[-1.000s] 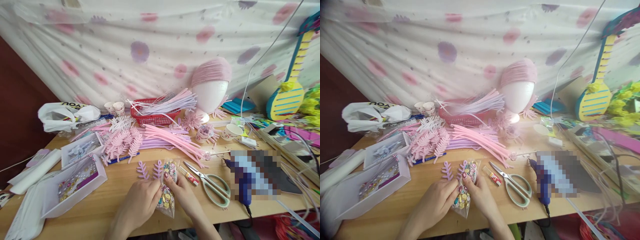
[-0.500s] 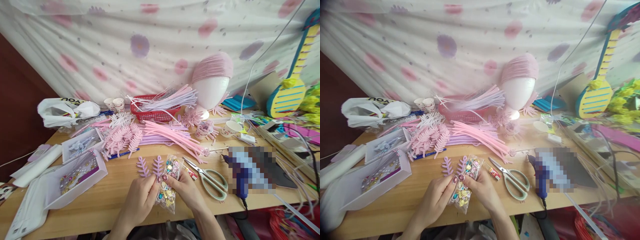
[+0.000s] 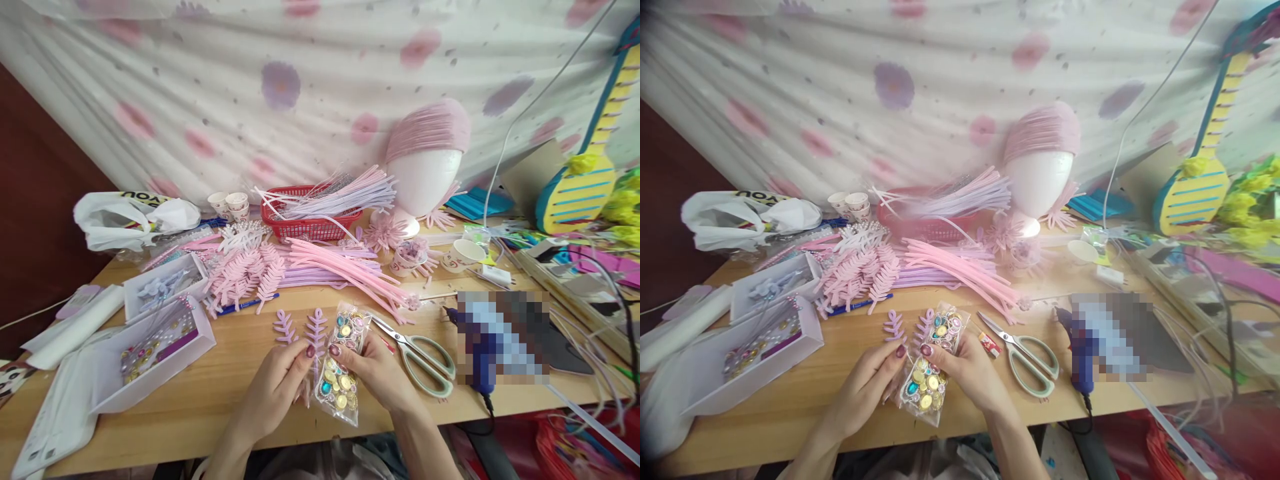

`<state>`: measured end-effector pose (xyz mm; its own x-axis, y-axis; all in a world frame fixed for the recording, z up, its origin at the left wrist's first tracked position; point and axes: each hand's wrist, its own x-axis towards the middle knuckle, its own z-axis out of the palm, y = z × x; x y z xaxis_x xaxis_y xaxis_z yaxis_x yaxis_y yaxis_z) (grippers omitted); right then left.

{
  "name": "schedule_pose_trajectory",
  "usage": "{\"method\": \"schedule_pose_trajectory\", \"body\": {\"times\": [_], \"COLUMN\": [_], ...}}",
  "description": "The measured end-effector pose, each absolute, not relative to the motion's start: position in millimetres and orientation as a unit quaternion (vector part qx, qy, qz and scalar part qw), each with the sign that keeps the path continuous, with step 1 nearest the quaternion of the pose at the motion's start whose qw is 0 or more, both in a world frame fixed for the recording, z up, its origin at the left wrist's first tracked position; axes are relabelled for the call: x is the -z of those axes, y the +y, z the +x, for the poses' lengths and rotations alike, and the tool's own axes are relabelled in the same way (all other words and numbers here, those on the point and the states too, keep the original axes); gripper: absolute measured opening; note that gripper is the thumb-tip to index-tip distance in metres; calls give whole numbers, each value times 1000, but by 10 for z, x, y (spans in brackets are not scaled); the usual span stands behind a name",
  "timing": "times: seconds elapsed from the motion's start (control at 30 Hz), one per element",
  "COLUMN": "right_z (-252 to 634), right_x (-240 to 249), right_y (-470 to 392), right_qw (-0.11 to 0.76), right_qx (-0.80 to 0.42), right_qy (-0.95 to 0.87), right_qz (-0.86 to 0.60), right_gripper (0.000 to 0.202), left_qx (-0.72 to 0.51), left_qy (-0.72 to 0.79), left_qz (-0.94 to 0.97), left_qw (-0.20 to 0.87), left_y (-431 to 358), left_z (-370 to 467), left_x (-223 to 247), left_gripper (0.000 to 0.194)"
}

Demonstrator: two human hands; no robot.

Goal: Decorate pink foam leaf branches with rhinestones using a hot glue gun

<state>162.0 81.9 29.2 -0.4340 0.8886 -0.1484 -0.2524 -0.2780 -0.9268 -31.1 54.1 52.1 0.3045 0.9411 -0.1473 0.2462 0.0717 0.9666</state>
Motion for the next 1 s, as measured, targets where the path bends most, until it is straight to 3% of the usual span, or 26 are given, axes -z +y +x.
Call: {"method": "schedule_pose_trajectory", "body": {"times": [0.1,0.27,0.37,0.73,1.0], "right_z": [1603,1500,1459,1461,1451], "right_x": [-310,-399,-422,-352,-339], "right_y": [847,830,788,759,744], "right_qw": [392,379,376,396,415], "right_qx": [-710,-694,-708,-791,-800], "right_qy": [-446,-481,-483,-370,-346], "right_qz": [-379,-378,-354,-284,-263], "right_gripper": [36,36,34,36,37], "left_qx": [-338,-281,-245,-414,-493], "left_qy": [477,560,551,480,512], "left_qz": [588,683,729,569,434], "left_qw": [558,375,326,525,553], "left_y": [591,697,748,700,659], "left_z": [-379,-305,-183,-14,77], "left_x": [-595,-801,-835,-654,-453], "left_gripper": [50,26,27,34,29]}}
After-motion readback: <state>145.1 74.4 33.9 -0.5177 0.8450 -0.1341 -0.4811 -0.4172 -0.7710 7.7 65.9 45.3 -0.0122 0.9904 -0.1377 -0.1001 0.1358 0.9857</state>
